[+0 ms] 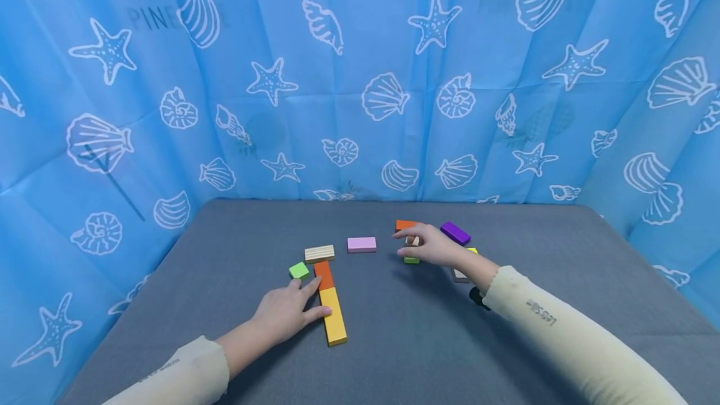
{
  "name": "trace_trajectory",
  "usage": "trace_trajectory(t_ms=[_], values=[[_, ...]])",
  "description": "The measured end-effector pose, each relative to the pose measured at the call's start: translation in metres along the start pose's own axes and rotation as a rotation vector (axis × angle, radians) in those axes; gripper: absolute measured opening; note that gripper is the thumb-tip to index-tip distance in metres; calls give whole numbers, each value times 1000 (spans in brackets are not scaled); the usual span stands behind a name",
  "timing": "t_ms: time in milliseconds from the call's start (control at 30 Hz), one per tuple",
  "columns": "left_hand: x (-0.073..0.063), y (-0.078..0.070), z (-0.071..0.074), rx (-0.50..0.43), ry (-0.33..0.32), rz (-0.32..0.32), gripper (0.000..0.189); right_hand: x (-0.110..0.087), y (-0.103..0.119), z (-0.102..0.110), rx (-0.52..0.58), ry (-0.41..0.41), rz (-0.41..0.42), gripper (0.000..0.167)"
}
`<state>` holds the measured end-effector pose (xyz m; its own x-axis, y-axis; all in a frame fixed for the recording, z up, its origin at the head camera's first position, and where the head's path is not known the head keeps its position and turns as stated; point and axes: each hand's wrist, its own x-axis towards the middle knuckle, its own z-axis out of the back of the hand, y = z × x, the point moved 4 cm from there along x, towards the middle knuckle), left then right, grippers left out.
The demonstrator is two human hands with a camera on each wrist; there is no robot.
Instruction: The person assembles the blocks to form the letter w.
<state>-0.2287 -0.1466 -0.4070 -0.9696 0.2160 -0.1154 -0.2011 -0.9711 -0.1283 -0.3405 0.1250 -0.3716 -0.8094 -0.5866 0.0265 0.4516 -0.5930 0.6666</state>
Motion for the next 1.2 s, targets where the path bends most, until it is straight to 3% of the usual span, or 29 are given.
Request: trace_trajectory(t_ms=[167,733,1200], values=[[1,-1,-1,3,-3,-11,75,-2,-7,2,-61,-6,10,42],[2,0,-2,-19,27,19,74,-7,-25,2,-168,-20,-159,40],[3,0,-3,-40,25,27,74,-5,-28,4,-195,-16,-173,34]])
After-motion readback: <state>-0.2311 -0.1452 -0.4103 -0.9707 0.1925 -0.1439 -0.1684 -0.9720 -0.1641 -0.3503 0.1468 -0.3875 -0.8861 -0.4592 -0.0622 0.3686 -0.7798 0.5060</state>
